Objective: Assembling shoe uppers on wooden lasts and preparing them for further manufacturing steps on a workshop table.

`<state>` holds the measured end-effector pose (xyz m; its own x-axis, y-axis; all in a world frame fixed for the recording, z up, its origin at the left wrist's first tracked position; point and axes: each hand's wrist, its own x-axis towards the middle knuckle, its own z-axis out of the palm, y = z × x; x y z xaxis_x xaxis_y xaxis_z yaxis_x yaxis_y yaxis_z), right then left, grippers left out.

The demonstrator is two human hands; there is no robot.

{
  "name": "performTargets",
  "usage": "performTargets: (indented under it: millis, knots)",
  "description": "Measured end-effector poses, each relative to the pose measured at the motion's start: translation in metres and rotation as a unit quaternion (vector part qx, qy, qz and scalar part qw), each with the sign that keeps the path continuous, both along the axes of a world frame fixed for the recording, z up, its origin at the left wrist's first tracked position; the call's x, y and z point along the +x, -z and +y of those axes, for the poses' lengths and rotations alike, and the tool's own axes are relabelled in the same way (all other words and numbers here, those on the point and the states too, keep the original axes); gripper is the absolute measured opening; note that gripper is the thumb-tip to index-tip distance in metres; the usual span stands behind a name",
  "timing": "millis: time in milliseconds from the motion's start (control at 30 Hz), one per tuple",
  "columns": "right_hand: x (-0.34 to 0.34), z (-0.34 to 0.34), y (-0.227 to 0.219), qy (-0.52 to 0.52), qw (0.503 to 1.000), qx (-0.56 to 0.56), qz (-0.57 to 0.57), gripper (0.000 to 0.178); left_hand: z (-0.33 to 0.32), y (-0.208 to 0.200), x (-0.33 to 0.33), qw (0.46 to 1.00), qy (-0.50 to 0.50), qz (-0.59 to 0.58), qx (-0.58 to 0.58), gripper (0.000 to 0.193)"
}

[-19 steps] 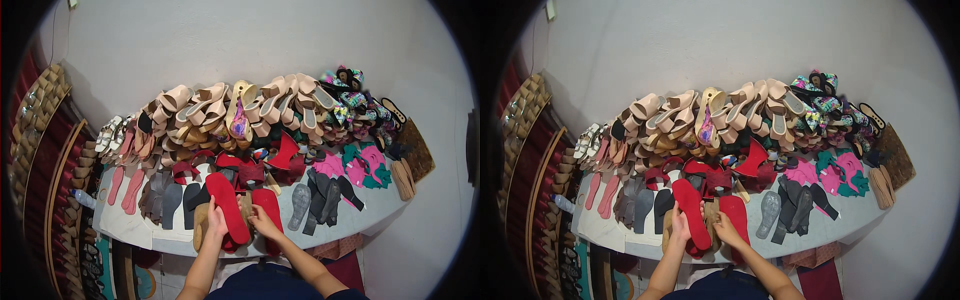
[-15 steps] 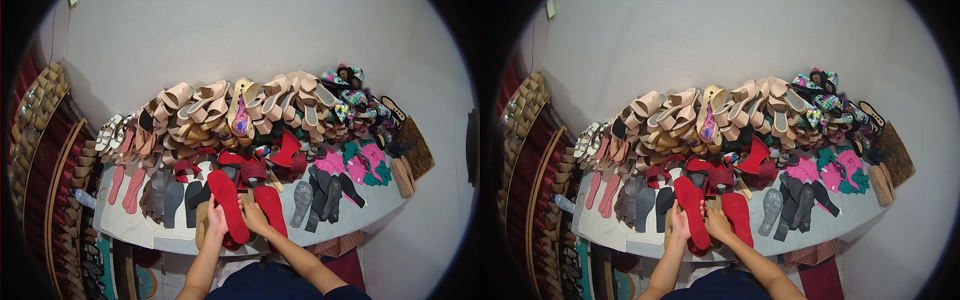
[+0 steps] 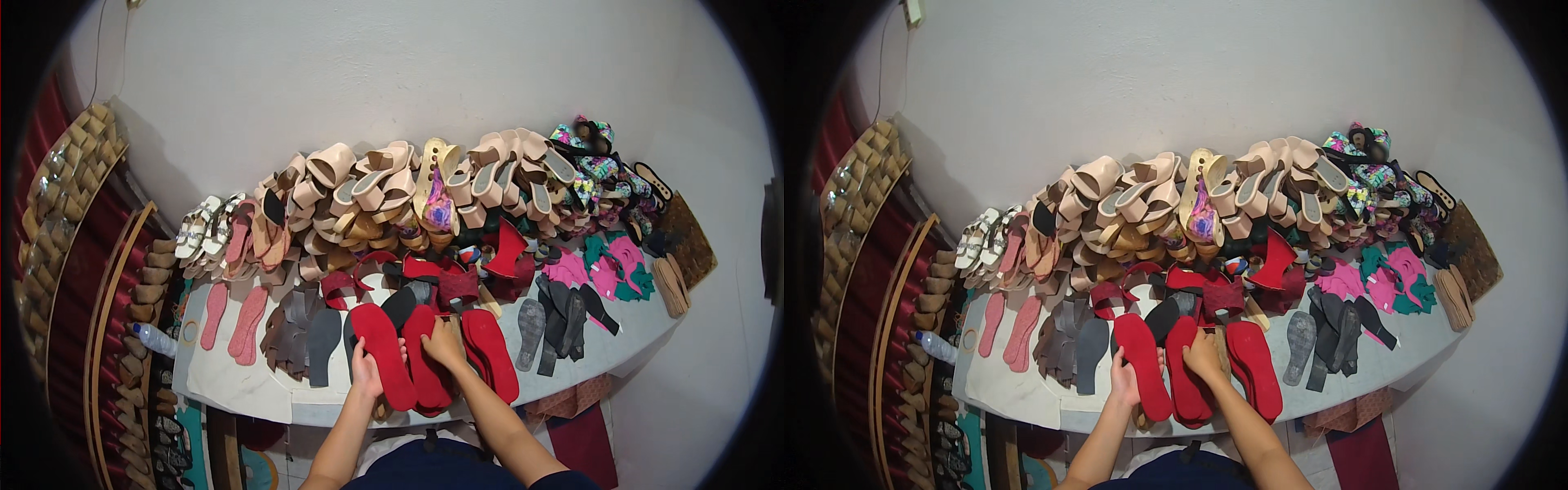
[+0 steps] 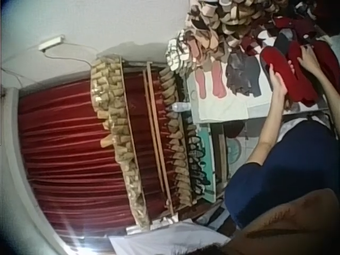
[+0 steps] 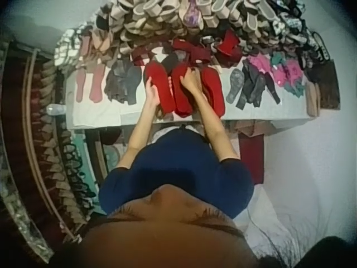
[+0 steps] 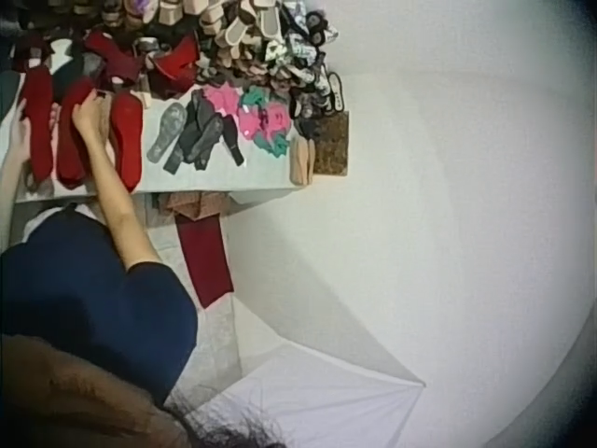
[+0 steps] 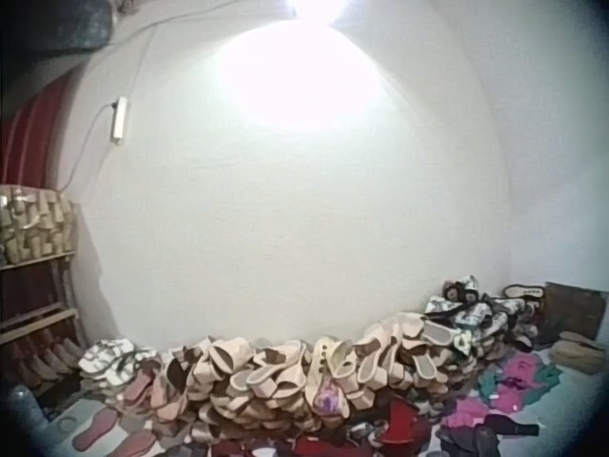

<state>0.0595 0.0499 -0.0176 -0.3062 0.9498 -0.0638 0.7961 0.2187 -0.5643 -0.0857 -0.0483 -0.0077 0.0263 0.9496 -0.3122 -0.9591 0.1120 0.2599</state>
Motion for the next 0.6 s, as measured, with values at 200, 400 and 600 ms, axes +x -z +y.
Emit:
performTargets:
  millis: [200, 400, 600]
  knots:
    - [-0.007, -0.003, 0.012, -0.001, 0.998, -0.064, 0.028, 0.051, 0.002, -0.006, -0.023, 0.999, 0.034, 0.003, -0.002, 0.066]
    - [-0.021, -0.028, 0.006, 0.043, 0.998, 0.003, -0.056, 0.041, 0.004, 0.006, -0.031, 0.996, 0.091, 0.004, 0.001, 0.066]
    - [0.032, -0.045, 0.013, 0.109, 0.966, 0.210, -0.103, 0.040, 0.001, 0.002, -0.031, 0.992, 0.121, 0.027, -0.012, 0.066]
